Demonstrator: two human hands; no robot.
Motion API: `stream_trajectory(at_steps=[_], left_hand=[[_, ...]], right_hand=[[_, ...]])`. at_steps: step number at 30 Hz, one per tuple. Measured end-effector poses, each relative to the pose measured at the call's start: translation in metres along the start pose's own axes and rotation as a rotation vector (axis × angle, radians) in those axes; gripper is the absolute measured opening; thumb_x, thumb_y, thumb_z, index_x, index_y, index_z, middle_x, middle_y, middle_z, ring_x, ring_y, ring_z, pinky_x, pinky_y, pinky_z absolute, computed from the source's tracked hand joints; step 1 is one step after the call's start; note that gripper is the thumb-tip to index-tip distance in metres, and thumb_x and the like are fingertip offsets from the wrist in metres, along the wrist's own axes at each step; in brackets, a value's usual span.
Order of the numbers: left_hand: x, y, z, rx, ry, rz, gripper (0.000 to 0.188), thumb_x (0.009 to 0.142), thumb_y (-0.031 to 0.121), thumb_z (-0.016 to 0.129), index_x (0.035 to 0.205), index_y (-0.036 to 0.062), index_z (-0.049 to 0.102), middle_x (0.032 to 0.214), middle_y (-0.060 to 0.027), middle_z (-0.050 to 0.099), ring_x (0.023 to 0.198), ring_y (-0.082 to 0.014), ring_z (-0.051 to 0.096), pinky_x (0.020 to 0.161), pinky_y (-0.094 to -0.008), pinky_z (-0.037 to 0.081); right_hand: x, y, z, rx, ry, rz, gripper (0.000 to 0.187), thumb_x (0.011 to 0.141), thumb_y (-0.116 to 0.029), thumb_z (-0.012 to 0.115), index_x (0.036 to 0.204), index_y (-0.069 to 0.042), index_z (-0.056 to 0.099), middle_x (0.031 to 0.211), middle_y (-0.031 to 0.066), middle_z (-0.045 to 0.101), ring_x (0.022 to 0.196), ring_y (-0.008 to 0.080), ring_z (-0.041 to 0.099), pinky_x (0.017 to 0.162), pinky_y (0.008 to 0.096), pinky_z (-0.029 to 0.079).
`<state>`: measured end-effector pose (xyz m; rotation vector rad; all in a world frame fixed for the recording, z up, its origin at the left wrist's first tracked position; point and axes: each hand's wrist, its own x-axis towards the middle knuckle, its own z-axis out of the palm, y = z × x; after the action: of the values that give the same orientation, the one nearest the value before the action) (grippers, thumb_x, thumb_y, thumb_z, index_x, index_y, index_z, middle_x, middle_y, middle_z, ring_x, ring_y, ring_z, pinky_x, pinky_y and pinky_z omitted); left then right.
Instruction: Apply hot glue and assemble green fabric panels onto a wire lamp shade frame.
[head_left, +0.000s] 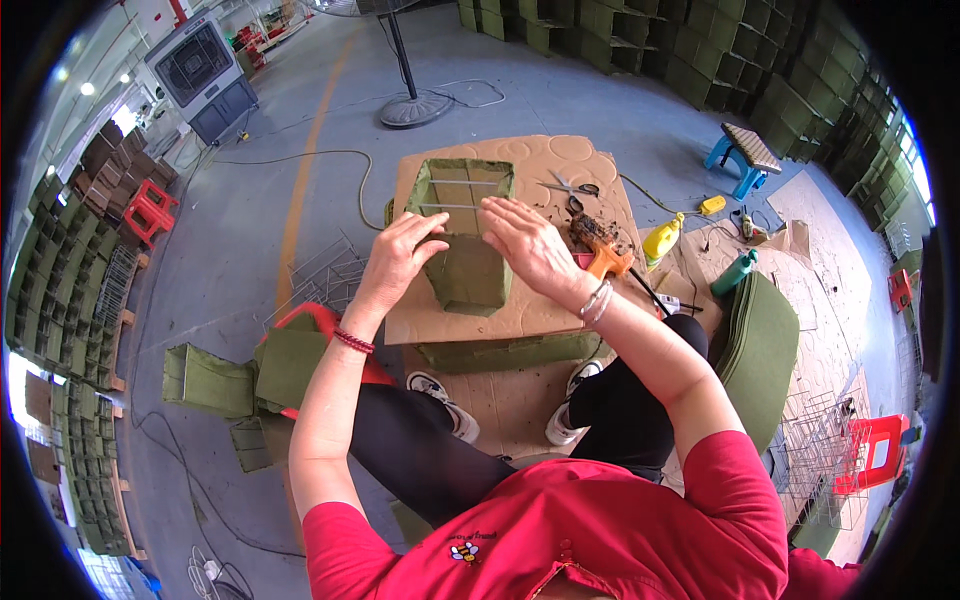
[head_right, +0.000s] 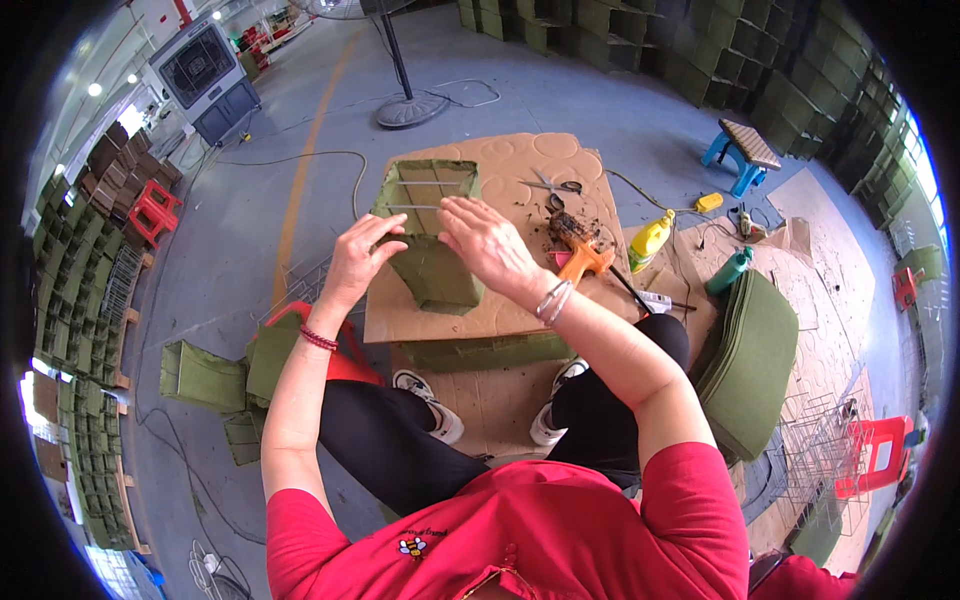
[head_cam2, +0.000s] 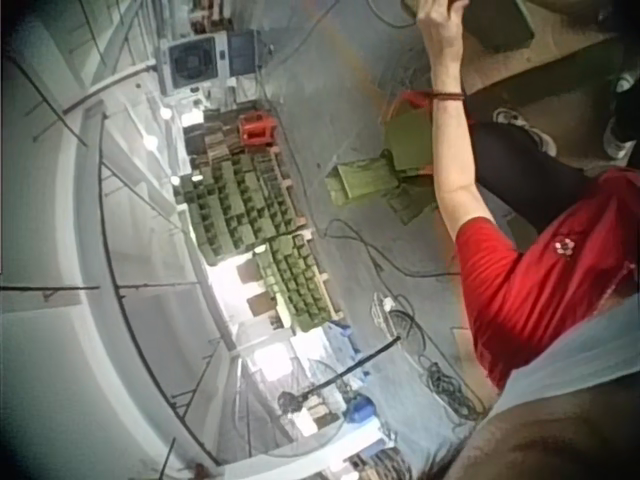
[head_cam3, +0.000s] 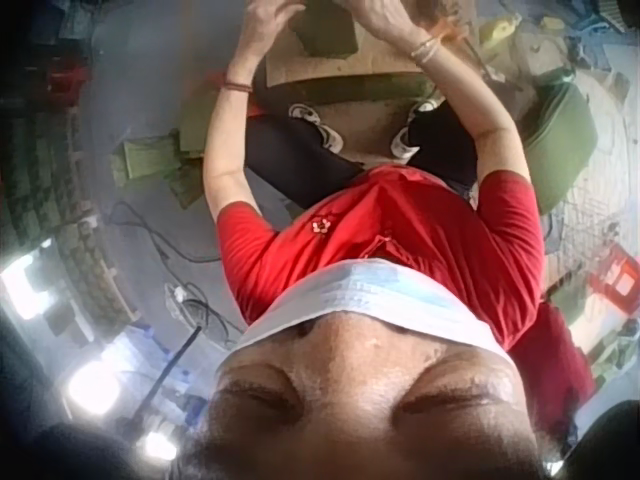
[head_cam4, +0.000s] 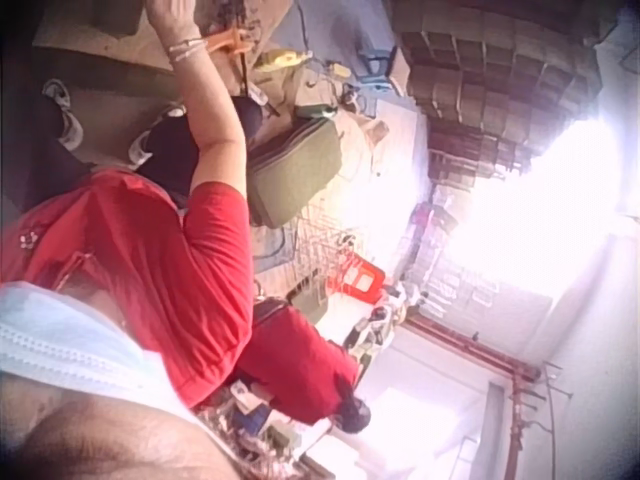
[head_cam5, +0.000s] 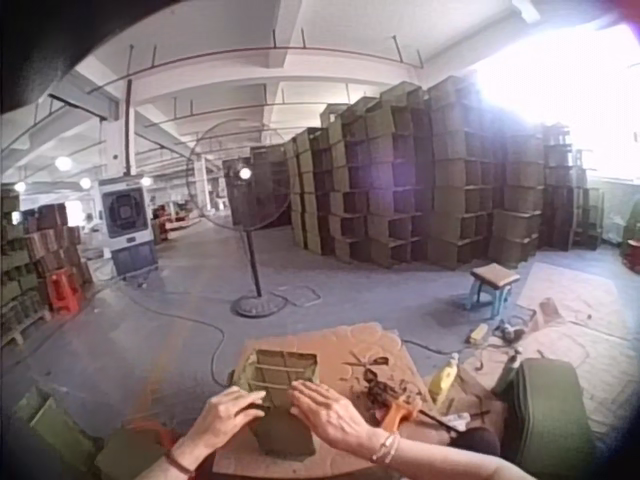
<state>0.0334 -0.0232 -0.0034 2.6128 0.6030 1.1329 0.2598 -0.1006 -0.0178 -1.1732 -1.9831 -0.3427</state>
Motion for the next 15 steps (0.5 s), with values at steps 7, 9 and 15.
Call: stream_trajectory(at_steps=[7,9,15], left_hand=[[-0.004,-0.005,0.012,-0.084,0.094,-0.035,0.027,0.080,0.004,0.077,0.106,0.0045,0.071,0.083,-0.0094,0.068,0.075,-0.0230,0.064,0.069,-0.0336,0.051],[-0.001,-0.004,0.015,-0.101,0.122,-0.045,0.024,0.081,0.004,0.076,0.104,0.0043,0.072,0.082,-0.0095,0.068,0.074,-0.0226,0.064,0.068,-0.0330,0.051],[0.012,-0.014,0.015,-0.177,0.076,-0.119,0.021,0.084,0.007,0.076,0.104,0.0040,0.072,0.082,-0.0073,0.066,0.074,-0.0187,0.065,0.070,-0.0306,0.051]], right_hand=[[0.008,0.030,-0.021,0.145,-0.081,0.118,0.037,0.093,-0.007,0.058,0.129,0.003,0.058,0.134,0.0202,0.059,0.127,0.0336,0.055,0.111,0.0435,0.041],[0.008,0.056,-0.021,0.089,-0.200,-0.056,0.040,0.089,-0.004,0.058,0.128,0.003,0.059,0.134,0.0195,0.060,0.130,0.0328,0.054,0.112,0.0429,0.041],[0.016,0.070,-0.016,-0.105,-0.182,-0.212,0.033,0.085,-0.009,0.061,0.117,0.002,0.064,0.127,0.0158,0.063,0.126,0.0308,0.055,0.109,0.0408,0.043]])
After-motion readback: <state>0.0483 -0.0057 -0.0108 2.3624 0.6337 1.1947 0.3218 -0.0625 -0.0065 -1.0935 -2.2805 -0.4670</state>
